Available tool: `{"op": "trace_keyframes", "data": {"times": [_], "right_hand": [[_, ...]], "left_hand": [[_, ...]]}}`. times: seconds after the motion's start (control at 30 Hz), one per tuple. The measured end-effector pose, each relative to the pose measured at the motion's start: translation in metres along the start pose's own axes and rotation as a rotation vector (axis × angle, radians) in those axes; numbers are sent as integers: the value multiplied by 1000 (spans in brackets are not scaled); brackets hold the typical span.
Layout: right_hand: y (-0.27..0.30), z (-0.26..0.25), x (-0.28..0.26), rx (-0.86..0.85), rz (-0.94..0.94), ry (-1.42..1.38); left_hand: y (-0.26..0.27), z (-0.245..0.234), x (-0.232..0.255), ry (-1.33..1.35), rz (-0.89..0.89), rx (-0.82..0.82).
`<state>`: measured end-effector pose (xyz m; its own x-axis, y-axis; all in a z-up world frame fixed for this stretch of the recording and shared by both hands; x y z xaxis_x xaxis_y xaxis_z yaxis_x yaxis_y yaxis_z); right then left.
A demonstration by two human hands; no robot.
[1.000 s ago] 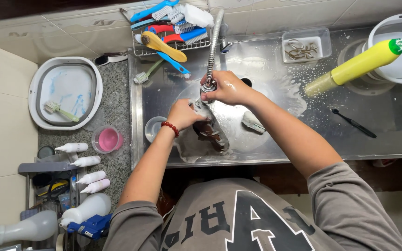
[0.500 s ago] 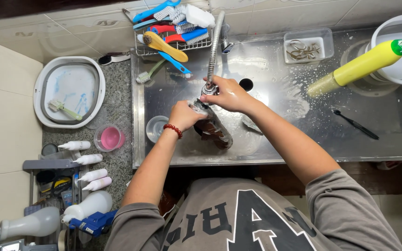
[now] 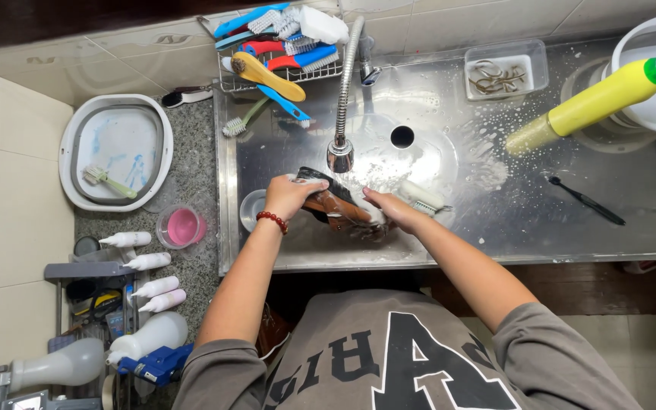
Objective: The person scrubs the sole of a brown leather shoe with a brush and soapy water in a sink, rinses it under running water, and then dries the shoe with a purple cloth. The person also briefly handles a shoe insert and a toothbrush.
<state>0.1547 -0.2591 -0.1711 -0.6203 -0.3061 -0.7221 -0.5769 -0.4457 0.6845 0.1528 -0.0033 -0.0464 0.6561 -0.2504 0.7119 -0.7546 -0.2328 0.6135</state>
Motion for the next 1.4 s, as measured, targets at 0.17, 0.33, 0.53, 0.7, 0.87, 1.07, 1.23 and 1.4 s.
{"op": "trace_keyframes", "data": {"times": [0.17, 0.33, 0.53, 0.7, 0.87, 1.07, 1.23, 1.4], "right_hand": [[-8, 8, 9, -76, 92, -188], [-30, 16, 11, -102, 75, -197], [-67, 18, 18, -93, -20, -245], [-97, 13, 33, -41, -176, -196], [-91, 10, 26, 29, -331, -151], [-79, 25, 22, -176, -133, -438], [-51, 41, -15, -219, 163, -297], [-62, 29, -12, -39, 117, -26]], "left_hand": [[1, -12, -7, 62, -36, 28], [-2, -24, -17, 81, -56, 100], [9, -39, -10, -58, -66, 164], [6, -51, -24, 105, -97, 69], [3, -61, -48, 260, -160, 40], [9, -69, -67, 364, -143, 12], [17, -73, -82, 358, -1, -28], [36, -72, -86, 255, 106, -75]]}}
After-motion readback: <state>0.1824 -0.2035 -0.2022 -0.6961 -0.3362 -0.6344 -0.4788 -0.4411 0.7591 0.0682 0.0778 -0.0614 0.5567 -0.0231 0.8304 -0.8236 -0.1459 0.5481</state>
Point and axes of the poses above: each hand's wrist, its own y-axis away from the middle knuckle, its own z-axis out of the palm, x = y × z, the point moved 2 cm from there along -y, towards the middle knuckle, and after that the axes turned 7 degrees about -z, right-handed, at the moved point
